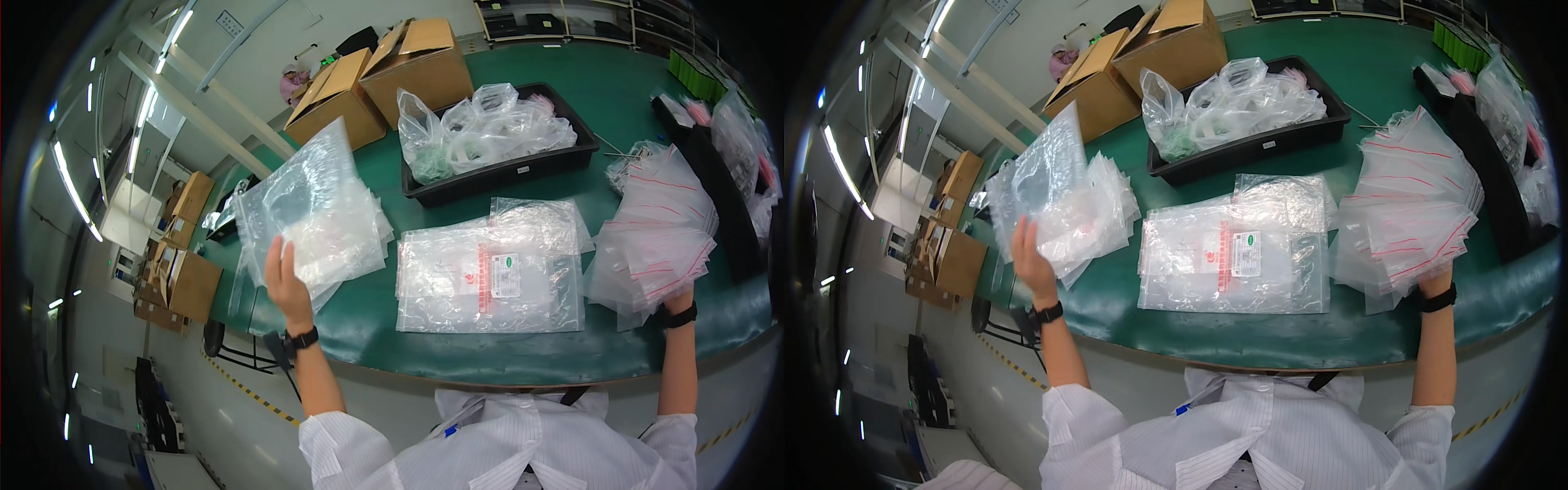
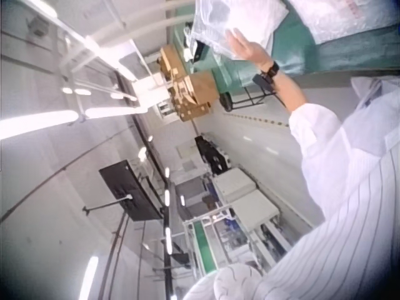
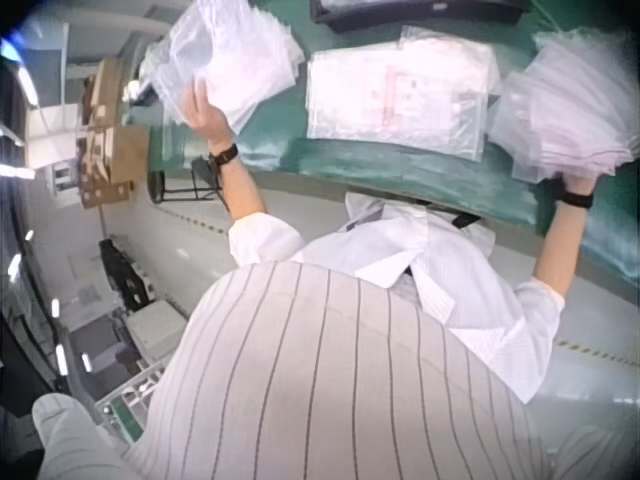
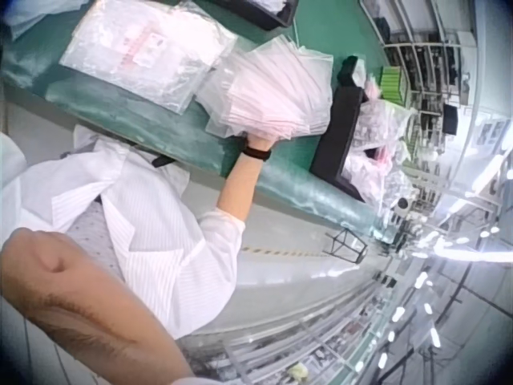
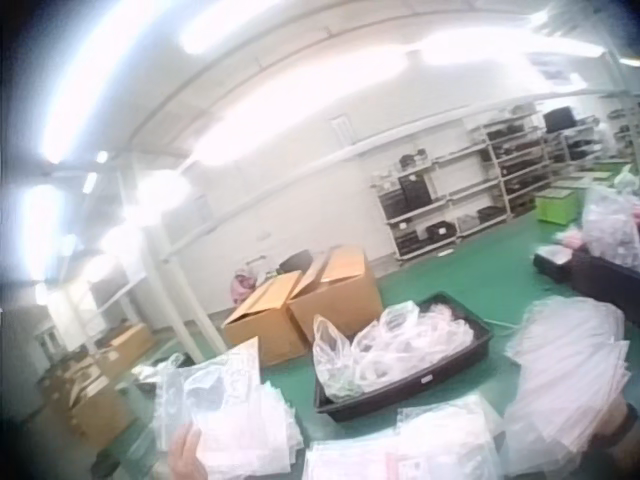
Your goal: Sorting and packaging small metal parts into plastic bags at an industrial workstation.
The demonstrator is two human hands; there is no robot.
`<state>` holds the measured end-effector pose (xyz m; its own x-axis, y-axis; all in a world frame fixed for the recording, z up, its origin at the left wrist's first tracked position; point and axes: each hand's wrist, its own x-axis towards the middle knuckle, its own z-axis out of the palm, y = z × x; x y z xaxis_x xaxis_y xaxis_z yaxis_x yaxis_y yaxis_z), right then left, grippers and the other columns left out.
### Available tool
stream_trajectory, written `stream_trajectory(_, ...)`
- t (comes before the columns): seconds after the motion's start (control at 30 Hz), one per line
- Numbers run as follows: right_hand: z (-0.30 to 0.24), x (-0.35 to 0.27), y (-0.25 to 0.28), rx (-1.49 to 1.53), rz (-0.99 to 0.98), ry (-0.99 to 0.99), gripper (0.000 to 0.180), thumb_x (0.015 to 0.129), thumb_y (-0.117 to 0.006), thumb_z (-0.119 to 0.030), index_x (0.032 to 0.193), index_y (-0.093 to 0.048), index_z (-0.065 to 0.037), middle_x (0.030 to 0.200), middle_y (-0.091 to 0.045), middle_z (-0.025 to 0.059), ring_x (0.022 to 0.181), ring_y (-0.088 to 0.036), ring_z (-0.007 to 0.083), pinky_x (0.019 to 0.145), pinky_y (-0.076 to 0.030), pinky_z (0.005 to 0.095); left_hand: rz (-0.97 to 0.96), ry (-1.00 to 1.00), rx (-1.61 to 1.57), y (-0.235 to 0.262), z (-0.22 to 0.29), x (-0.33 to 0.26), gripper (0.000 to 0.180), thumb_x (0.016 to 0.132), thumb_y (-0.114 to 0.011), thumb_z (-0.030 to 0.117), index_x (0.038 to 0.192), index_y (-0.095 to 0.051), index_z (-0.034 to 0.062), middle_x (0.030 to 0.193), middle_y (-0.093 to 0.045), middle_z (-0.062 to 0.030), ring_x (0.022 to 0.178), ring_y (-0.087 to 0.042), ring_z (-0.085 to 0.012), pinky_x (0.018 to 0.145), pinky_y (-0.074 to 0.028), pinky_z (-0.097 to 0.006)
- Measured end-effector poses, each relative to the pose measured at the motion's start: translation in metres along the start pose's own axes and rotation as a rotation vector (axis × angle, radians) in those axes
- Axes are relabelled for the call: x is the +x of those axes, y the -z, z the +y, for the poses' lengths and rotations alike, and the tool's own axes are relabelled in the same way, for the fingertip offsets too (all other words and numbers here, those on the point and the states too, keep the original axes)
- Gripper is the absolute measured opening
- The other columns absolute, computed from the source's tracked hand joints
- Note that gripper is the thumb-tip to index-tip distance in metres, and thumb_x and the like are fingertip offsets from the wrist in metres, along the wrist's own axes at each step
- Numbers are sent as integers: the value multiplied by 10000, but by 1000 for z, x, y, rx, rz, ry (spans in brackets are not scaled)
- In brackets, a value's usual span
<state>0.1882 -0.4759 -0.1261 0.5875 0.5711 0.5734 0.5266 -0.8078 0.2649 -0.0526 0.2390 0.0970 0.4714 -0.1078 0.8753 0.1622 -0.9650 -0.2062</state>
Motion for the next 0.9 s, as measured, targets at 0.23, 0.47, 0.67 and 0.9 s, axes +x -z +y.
stream_trajectory(0.23,-11,5,-11,-16,23,-29,494,850,-596,-364,1278,-580,-117,1293,-587,138,1195,-545,363,1027,-381,576,-865,259,30,-62,-66,-113,646,756,-462,-118,1364,-501,98,1473,-408,-207,1416,-303,-381,1162,-215,-507)
stream_trajectory(0.47,-4,0,-2,115,-17,-89,468,865,-584,-329,1257,-584,-75,1270,-596,157,1194,-541,364,1039,-394,512,-840,-101,-665,-44,139,-14,687,811,-723,256,1378,-446,-17,1480,-358,-256,1412,-286,-413,1156,-242,-481)
stream_trajectory(0.67,-12,9,3,105,-4,-67,476,859,-598,-335,1253,-583,-67,1249,-604,163,1166,-556,376,1022,-414,494,-815,-39,-641,-65,154,-39,491,797,-644,117,1263,-552,-6,1284,-571,-226,1211,-536,-379,1019,-448,-413)
stream_trajectory(0.9,-67,65,57,809,-174,-1,452,874,-597,-311,1248,-578,-58,1241,-600,168,1164,-556,362,1020,-420,463,-432,-316,-691,-23,239,4,419,789,-560,6,1197,-650,45,1276,-602,-179,1157,-603,-321,1002,-472,-464)
